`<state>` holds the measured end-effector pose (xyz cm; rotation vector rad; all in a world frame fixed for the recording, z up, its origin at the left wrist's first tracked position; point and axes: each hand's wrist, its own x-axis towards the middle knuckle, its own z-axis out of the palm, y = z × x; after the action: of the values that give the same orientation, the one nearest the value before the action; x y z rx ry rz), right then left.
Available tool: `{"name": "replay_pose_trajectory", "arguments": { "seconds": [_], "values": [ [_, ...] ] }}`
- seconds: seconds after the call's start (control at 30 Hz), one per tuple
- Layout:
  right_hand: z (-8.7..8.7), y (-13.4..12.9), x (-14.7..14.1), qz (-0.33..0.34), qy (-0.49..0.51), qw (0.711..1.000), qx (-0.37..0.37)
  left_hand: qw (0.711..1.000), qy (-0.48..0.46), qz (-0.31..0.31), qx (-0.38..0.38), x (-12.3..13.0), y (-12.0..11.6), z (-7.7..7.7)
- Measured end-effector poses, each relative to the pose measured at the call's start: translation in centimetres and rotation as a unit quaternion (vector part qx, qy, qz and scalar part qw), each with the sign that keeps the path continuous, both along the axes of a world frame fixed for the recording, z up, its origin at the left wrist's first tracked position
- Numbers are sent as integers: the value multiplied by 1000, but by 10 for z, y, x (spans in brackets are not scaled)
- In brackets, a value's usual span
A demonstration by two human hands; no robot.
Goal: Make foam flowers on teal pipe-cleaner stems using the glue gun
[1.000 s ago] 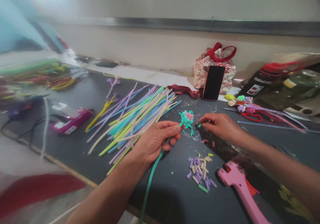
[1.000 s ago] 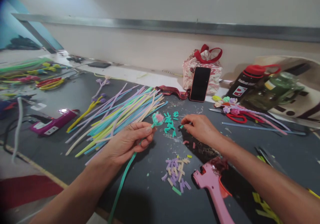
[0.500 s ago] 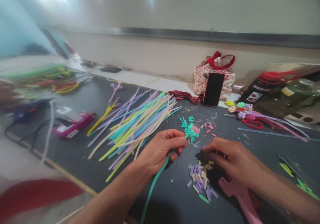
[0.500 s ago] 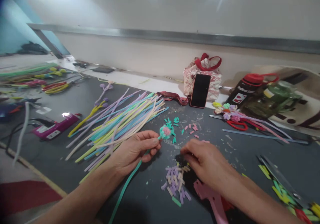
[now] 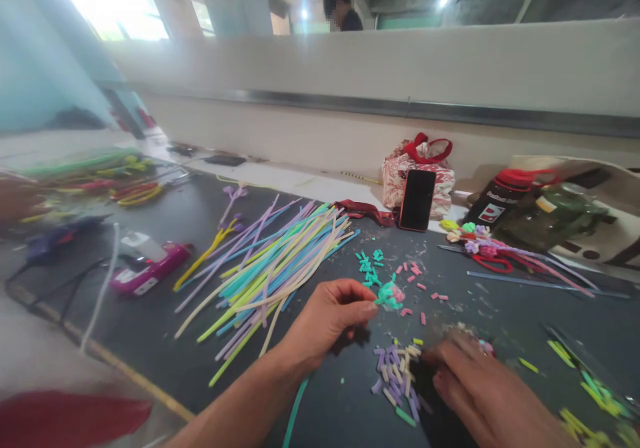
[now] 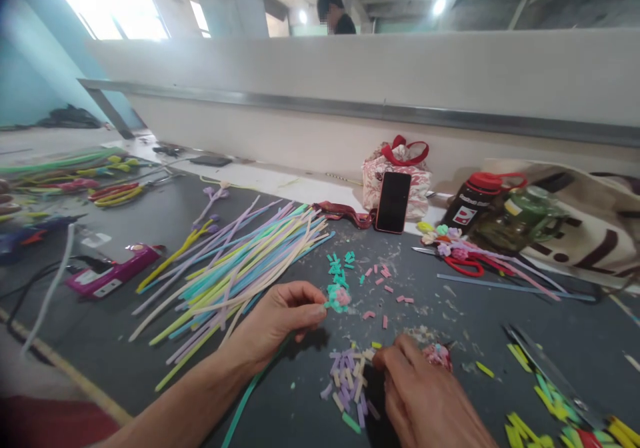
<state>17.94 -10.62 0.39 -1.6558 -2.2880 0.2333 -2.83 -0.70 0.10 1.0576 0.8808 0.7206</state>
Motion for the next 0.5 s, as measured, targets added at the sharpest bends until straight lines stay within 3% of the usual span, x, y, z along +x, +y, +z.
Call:
{"name": "replay_pose_trajectory", "arguments": {
  "seconds": [0.17, 0.33, 0.5],
  "values": [
    [-2, 5, -2, -17, 35, 999, -11, 997, 36, -29, 58, 2, -4, 7],
    [17, 20, -4, -53, 133, 989, -47, 994, 43, -60, 82, 4, -7, 12],
    [28, 32, -15, 33, 162, 986, -4, 992, 49, -81, 87, 6, -9, 11]
  ]
}}
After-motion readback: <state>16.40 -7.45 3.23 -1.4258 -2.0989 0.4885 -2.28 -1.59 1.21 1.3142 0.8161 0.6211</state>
